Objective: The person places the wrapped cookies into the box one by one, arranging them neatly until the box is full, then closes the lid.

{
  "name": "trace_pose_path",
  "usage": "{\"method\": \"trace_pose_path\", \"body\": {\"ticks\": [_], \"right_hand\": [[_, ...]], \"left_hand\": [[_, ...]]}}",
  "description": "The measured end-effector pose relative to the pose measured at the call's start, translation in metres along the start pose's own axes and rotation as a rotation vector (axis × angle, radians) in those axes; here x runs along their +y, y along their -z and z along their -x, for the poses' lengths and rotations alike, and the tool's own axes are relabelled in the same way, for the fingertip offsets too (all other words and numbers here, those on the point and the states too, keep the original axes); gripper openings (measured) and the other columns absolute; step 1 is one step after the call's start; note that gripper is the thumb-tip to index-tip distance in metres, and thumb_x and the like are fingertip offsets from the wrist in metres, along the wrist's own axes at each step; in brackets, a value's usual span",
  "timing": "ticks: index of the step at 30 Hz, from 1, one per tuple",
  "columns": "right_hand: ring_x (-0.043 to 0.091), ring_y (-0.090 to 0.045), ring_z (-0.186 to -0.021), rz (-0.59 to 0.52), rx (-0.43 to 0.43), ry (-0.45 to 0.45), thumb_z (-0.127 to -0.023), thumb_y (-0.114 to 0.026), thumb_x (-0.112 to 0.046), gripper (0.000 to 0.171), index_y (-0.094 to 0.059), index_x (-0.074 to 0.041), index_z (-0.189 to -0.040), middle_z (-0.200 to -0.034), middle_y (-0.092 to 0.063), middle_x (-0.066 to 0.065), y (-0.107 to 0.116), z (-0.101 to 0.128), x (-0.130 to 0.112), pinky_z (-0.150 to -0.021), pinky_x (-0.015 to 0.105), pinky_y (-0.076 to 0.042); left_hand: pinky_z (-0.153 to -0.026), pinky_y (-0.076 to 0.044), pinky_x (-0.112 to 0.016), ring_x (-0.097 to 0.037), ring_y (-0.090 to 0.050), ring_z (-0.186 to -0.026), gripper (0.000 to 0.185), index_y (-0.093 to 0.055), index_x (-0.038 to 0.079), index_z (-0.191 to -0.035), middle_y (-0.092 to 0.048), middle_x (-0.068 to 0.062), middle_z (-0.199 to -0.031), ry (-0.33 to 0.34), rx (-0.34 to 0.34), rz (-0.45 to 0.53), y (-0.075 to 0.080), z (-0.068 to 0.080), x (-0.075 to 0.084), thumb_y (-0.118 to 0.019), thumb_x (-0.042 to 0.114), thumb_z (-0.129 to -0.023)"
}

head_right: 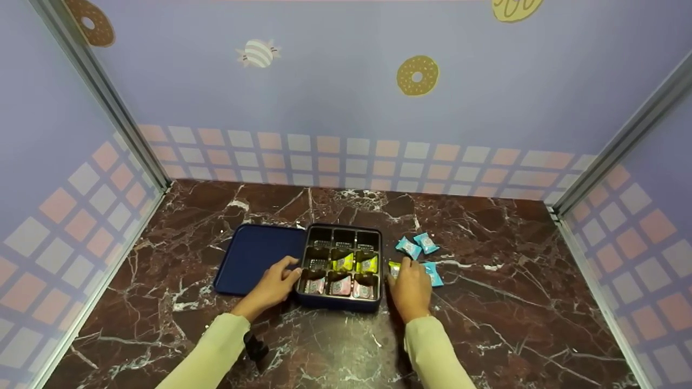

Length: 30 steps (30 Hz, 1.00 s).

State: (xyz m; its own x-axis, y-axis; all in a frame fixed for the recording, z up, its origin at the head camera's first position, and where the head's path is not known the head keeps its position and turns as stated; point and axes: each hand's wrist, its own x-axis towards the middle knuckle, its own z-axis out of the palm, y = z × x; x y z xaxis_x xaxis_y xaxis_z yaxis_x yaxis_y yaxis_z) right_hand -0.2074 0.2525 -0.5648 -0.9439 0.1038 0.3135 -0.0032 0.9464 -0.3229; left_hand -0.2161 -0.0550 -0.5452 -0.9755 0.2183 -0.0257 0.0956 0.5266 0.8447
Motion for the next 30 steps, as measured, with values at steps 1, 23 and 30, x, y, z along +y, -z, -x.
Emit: {"method": "trace_pose_path", "body": {"ticks": [1,23,30], "right_hand": [[0.050,-0.059,-0.079,-0.005,0.000,-0.003,-0.077,-0.079,-0.023,0.042,-0.053,0.005,-0.092,-0.085,-0.060,0.026,-0.0003,0.0003,0.0005,-0.070,0.059,-0.045],[0.043,-0.059,-0.078,-0.091,0.013,0.025,-0.077,-0.076,-0.012,0.027,-0.056,0.001,-0.091,-0.083,-0.058,0.019,0.0014,0.0044,0.0013,-0.069,0.055,-0.046],[0.042,-0.058,-0.082,-0.110,0.074,0.055,-0.076,-0.073,-0.008,0.025,-0.058,0.002,-0.094,-0.086,-0.058,0.019,0.0042,0.0029,0.0014,-0.073,0.053,-0.046]], "left_hand": [[-0.056,-0.034,-0.026,-0.012,-0.039,-0.054,0.032,-0.055,0.003,-0.124,-0.040,0.005,-0.062,-0.001,-0.003,0.001,0.0000,-0.0001,0.0001,-0.053,0.021,-0.098],[-0.054,-0.034,-0.026,-0.012,-0.040,-0.053,0.033,-0.054,0.003,-0.125,-0.041,0.004,-0.062,0.007,-0.017,-0.001,-0.0014,-0.0002,-0.0017,-0.052,0.022,-0.099],[-0.054,-0.034,-0.027,-0.012,-0.039,-0.053,0.032,-0.054,0.005,-0.126,-0.040,0.004,-0.061,0.015,-0.019,-0.014,-0.0004,-0.0011,-0.0015,-0.051,0.023,-0.100]]}}
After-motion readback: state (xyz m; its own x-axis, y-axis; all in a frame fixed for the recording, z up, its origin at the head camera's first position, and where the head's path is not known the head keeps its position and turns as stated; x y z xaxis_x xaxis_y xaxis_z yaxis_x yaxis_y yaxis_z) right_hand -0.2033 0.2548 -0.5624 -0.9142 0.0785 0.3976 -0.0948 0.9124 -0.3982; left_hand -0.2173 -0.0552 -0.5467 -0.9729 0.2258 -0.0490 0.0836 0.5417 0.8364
